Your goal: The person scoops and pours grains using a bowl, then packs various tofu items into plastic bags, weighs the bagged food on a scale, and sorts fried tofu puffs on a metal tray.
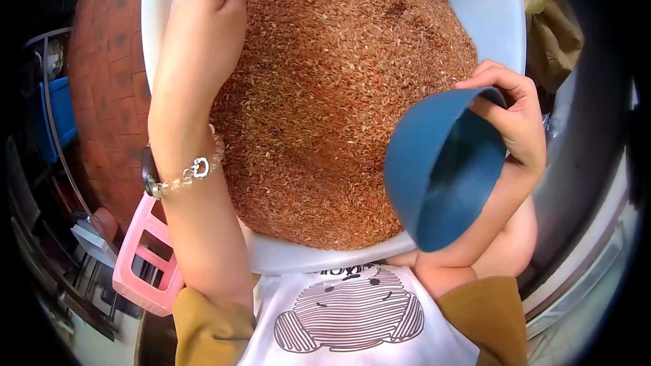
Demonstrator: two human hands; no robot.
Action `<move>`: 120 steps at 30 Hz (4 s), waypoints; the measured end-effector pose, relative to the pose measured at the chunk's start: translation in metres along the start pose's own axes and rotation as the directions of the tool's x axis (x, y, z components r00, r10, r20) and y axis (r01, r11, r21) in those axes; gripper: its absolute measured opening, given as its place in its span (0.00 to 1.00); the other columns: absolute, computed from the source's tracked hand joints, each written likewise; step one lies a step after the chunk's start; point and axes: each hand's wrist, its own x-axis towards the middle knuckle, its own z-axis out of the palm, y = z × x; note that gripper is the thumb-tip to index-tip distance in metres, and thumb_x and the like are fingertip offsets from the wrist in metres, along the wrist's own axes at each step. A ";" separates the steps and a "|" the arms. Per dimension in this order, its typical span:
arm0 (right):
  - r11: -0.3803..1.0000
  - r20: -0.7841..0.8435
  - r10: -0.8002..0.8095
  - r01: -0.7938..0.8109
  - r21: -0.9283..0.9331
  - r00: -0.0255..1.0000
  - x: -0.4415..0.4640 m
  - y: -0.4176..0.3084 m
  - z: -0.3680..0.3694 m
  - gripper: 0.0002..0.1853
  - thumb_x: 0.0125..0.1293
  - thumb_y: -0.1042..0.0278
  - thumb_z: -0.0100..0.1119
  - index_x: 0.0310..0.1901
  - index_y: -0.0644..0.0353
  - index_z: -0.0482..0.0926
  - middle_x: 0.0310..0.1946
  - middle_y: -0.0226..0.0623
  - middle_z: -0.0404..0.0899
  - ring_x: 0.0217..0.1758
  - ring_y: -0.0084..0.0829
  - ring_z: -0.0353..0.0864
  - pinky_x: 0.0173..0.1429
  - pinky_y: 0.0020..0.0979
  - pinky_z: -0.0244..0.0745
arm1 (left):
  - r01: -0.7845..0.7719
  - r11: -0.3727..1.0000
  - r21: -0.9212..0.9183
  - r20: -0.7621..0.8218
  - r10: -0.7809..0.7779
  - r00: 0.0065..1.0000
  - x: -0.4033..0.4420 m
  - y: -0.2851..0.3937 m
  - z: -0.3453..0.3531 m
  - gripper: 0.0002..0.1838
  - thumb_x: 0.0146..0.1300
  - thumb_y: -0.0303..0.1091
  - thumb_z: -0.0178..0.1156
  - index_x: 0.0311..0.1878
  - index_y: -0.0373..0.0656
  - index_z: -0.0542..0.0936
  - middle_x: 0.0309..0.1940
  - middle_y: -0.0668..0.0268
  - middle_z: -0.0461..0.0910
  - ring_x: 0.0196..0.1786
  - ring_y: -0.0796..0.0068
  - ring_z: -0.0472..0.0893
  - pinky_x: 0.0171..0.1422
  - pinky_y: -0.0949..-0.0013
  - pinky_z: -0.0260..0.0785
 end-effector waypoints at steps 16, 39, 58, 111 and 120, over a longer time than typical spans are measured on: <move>0.616 -0.143 -0.452 0.193 -0.764 0.880 -0.011 -0.053 0.081 0.15 0.41 0.80 0.66 0.28 0.61 0.67 0.25 0.37 0.66 0.29 0.37 0.69 0.33 0.33 0.65 | 0.045 0.992 -0.117 0.028 -0.042 0.999 0.000 -0.003 -0.002 0.17 0.68 0.37 0.46 0.52 0.35 0.74 0.45 0.54 0.79 0.50 0.62 0.77 0.55 0.67 0.65; 0.626 0.158 0.069 0.081 -0.776 0.985 0.039 -0.011 0.060 0.26 0.34 0.59 0.76 0.29 0.59 0.68 0.34 0.42 0.69 0.38 0.47 0.73 0.42 0.39 0.70 | 0.078 0.995 -0.067 0.067 -0.073 0.995 0.003 -0.008 0.012 0.17 0.67 0.37 0.45 0.51 0.36 0.73 0.44 0.48 0.77 0.49 0.50 0.75 0.53 0.60 0.66; 0.593 0.268 -0.080 0.262 -0.762 0.960 0.047 -0.035 0.142 0.28 0.29 0.55 0.76 0.34 0.57 0.74 0.35 0.42 0.73 0.40 0.45 0.77 0.42 0.41 0.73 | 0.113 0.987 -0.116 0.123 -0.099 0.987 -0.003 0.016 -0.026 0.15 0.65 0.36 0.46 0.40 0.34 0.76 0.37 0.47 0.79 0.44 0.50 0.78 0.50 0.58 0.67; 0.587 0.107 0.089 0.034 -0.809 0.990 -0.050 -0.019 0.192 0.14 0.53 0.63 0.54 0.44 0.46 0.73 0.38 0.29 0.66 0.34 0.26 0.69 0.24 0.24 0.64 | 0.067 0.997 -0.025 0.263 -0.058 0.963 -0.008 0.004 0.001 0.17 0.67 0.38 0.51 0.53 0.36 0.74 0.47 0.55 0.76 0.50 0.65 0.75 0.56 0.71 0.63; 0.642 0.087 0.064 0.025 -0.766 0.994 -0.047 -0.017 0.192 0.11 0.51 0.64 0.54 0.38 0.46 0.74 0.33 0.29 0.67 0.33 0.27 0.71 0.25 0.26 0.68 | 0.011 0.990 0.138 0.339 -0.058 0.939 -0.008 0.007 0.004 0.17 0.67 0.37 0.50 0.53 0.36 0.73 0.49 0.53 0.76 0.52 0.57 0.75 0.57 0.68 0.64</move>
